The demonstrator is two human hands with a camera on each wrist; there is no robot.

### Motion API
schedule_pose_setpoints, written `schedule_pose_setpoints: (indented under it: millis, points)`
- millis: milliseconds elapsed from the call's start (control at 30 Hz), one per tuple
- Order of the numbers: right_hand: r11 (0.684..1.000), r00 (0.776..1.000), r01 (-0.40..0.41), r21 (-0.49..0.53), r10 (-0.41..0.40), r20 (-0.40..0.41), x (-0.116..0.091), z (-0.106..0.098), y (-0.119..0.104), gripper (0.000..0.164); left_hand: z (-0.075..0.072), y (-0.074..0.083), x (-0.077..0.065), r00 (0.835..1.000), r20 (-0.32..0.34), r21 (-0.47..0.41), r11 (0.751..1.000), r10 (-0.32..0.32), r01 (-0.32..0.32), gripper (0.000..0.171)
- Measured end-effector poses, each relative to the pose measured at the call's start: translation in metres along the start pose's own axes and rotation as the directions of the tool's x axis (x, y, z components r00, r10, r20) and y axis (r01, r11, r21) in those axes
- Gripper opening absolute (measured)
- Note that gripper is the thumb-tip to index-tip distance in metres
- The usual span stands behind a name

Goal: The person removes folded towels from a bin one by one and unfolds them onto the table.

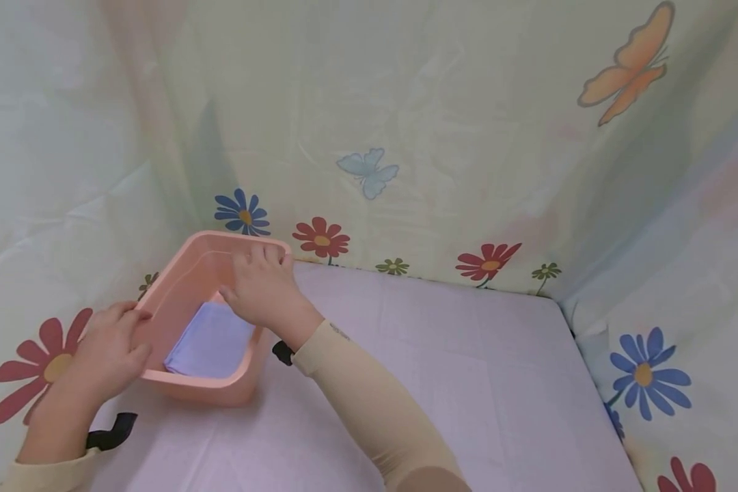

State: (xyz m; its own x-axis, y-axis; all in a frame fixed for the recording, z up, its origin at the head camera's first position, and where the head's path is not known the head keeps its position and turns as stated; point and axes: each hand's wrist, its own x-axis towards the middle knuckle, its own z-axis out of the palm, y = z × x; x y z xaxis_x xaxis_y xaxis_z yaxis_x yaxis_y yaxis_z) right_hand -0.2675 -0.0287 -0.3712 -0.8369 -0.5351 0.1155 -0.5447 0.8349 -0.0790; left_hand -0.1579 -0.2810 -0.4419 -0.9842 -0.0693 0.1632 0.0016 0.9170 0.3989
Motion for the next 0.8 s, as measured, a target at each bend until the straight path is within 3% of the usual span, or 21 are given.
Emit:
schedule_pose_setpoints:
  millis: [533,800]
  points:
    - [0.999,0.992,-0.041,-0.017,0.043,0.122,0.034,0.0,-0.012,0.07,0.01,0.017,-0.007,0.999,-0.016,-0.025,0.999,0.029,-0.03,0.061]
    - [0.989,0.967,-0.146,0.013,0.14,0.211,0.058,0.009,-0.017,0.07,0.011,0.026,-0.009,0.997,-0.051,-0.019,0.998,0.051,-0.053,0.057]
